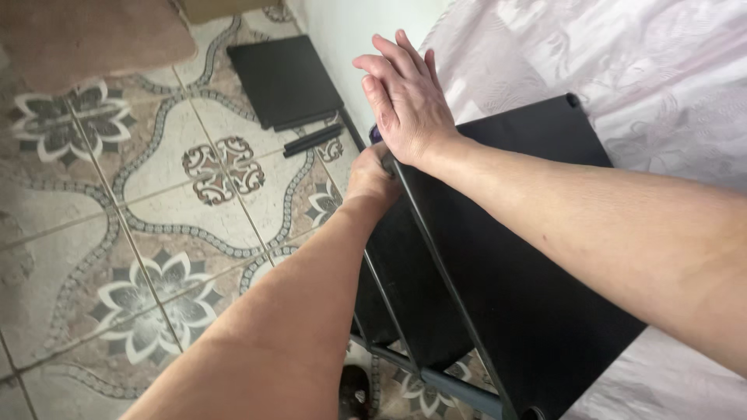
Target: The person assembles a black plastic shelving unit by inserting cylindrical legs into the bottom shelf and then stacking additional shelves on top. The person handles the shelves and legs by hand, aligning and pressing them into place.
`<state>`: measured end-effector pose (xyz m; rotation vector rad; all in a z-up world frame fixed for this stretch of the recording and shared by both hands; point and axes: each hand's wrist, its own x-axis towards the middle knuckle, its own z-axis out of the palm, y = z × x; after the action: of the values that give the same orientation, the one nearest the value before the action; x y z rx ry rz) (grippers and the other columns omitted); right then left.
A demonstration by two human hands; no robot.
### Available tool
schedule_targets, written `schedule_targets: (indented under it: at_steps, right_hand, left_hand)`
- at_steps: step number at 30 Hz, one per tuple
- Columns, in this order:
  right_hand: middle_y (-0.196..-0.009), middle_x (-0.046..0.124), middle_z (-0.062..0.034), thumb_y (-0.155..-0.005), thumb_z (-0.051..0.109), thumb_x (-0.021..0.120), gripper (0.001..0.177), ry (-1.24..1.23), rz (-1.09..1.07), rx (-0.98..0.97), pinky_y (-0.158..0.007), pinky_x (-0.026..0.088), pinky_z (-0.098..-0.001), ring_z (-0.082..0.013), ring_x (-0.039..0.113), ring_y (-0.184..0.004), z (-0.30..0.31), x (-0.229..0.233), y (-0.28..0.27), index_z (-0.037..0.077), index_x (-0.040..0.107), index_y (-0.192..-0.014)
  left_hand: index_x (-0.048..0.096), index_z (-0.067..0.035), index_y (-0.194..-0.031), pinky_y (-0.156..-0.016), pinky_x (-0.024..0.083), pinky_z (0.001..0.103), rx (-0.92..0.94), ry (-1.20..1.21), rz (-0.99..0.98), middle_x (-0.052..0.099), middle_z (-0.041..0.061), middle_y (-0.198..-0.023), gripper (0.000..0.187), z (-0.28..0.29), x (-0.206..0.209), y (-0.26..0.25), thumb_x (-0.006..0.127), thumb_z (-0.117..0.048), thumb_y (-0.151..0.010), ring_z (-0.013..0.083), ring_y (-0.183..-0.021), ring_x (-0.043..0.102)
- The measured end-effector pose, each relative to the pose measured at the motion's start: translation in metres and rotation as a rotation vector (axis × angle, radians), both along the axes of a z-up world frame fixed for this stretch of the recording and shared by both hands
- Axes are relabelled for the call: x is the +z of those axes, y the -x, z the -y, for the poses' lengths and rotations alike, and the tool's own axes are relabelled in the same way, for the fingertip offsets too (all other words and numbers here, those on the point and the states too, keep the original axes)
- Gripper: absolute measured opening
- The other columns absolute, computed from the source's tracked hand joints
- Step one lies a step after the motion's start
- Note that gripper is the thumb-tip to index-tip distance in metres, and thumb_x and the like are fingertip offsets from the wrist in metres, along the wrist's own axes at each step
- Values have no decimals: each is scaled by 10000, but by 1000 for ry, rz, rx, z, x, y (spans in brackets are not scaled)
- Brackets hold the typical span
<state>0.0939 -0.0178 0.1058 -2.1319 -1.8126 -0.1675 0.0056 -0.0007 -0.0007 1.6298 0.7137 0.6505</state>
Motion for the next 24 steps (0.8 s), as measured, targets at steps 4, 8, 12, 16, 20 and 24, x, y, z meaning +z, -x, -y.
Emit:
schedule_targets:
  at_steps: [4,8,12,16,20,24]
  right_hand:
    - [-1490,463,-141,-1143,424,284,466,-107,50,30,-1280,121,-606,-357,298,-1512,13,29,21,132,567,-1370]
    - [-1409,529,-103,-1119,463,234,514,-48,8,-120,-1289,257,-510,-286,436,-1456,13,67,18,121,571,-1303]
    - [-1661,289,-47,-1092,467,173,576,427,-13,-187,-1224,-10,-642,-315,166,-1555,7,25,24,168,644,-1235]
    - [-1622,284,-103,-1046,475,183,545,294,71,-124,-1171,2,-678,-358,109,-1524,-3,11,-7,242,548,-1378]
    - [-1612,314,-78,-1026,526,224,536,369,17,-190,-1197,27,-678,-336,116,-1533,-1,11,11,271,552,-1365]
    - [-1585,367,-75,-1056,542,222,548,414,-22,-151,-1213,93,-674,-328,164,-1546,7,13,8,231,554,-1360]
  left_hand:
    - [731,-110,-986,-848,552,385,-33,-1,-44,756,156,-948,269,5,4,10,794,-237,-757,317,-946,724]
    - [723,-99,-953,-847,559,369,-40,-9,-110,758,145,-934,231,4,3,7,791,-240,-783,299,-901,722]
    - [716,-122,-1021,-859,553,357,-42,-23,63,772,112,-950,298,4,-18,4,801,-180,-741,264,-924,735]
    - [700,-151,-1122,-861,552,368,-59,-63,-11,770,90,-1016,418,-13,-31,-31,811,-165,-720,262,-972,735]
    - [696,-158,-1174,-919,541,394,-86,-73,-185,759,108,-1086,431,-15,-28,-7,826,-234,-770,290,-1066,706]
    - [618,-185,-1294,-983,511,400,-218,-19,-376,716,101,-1200,547,-10,-6,10,809,-266,-787,274,-1149,670]
